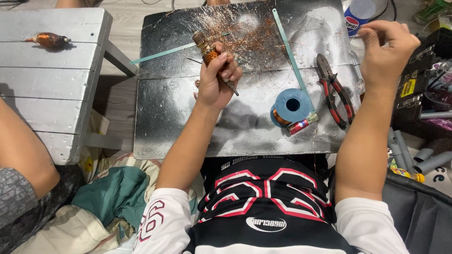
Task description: Winding thin copper wire onto the poles of a small electric motor armature by hand.
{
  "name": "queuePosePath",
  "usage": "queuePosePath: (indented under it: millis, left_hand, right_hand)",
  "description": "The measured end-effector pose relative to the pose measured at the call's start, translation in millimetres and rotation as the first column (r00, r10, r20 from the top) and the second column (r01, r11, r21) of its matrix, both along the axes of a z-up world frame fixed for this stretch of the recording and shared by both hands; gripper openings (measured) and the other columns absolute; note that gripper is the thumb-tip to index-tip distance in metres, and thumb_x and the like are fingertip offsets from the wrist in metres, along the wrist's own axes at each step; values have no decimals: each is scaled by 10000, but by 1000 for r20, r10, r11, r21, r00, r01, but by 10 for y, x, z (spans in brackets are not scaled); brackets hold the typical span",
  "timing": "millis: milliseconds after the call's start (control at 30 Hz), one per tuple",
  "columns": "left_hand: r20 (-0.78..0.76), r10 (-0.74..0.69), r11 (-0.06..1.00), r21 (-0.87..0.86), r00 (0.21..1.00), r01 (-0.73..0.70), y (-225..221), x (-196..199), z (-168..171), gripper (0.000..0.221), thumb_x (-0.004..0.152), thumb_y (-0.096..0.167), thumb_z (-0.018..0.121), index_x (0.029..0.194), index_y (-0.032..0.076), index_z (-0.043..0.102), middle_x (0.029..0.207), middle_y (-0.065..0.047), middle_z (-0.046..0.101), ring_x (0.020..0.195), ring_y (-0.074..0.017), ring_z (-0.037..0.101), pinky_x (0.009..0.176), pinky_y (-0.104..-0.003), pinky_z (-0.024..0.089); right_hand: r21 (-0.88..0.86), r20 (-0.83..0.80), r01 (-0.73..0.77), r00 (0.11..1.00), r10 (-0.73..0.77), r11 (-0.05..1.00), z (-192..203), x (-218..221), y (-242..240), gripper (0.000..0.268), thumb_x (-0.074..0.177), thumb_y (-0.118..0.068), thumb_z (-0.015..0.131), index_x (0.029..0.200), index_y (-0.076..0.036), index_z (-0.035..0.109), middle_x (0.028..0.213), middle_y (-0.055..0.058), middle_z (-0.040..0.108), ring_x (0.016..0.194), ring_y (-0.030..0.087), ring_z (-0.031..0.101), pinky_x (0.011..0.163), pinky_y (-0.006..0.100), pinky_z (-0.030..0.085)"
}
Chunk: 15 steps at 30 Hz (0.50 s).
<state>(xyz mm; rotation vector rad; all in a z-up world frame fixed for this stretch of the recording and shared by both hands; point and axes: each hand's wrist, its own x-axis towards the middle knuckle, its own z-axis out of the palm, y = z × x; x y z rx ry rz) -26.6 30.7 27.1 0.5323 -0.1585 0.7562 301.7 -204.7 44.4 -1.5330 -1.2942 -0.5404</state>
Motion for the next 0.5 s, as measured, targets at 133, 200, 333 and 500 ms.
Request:
queuePosePath:
  millis: [133, 200, 333, 500]
  left_hand:
    - [31, -24, 1000, -12, 999, 24, 5, -70, 88, 223, 1081, 20, 719, 1234, 160, 637, 959, -25, 783, 687, -58, 564, 671, -235, 456]
    - [30, -37, 999, -29, 999, 38, 8, -87, 101, 212, 1086, 25, 716, 1234, 161, 649, 978, -29, 794, 693, -54, 565, 679, -233, 452]
    - [22, -16, 1000, -3, 1000, 16, 39, -91, 193, 241, 1057, 30, 759, 1218, 165, 640, 964, -16, 786, 683, -56, 575, 668, -240, 479]
    - [32, 52, 998, 36, 998, -53, 82, -242, 391, 236, 1081, 17, 724, 1239, 165, 632, 1017, -30, 798, 699, -62, 564, 673, -241, 467]
  right_hand:
    - [17, 148, 278, 949, -277, 960, -74, 196, -124, 434, 1288, -391, 1004, 1152, 20, 973, 989, 93, 777, 959, 247, 643, 987, 399, 498]
    - [61, 177, 244, 952, -251, 968, -6, 219, -133, 412, 1328, -306, 972, 1141, 60, 957, 1006, 129, 806, 973, 262, 653, 954, 405, 531]
    - [187, 327, 378, 846, -420, 907, 125, 343, -184, 478, 1332, -367, 965, 1036, 8, 962, 1146, 100, 670, 939, 250, 604, 834, 417, 470]
    - [125, 153, 208, 962, -226, 970, -92, 738, -526, 251, 1424, -62, 712, 1314, 143, 808, 1209, 248, 777, 1055, 364, 753, 923, 464, 645]
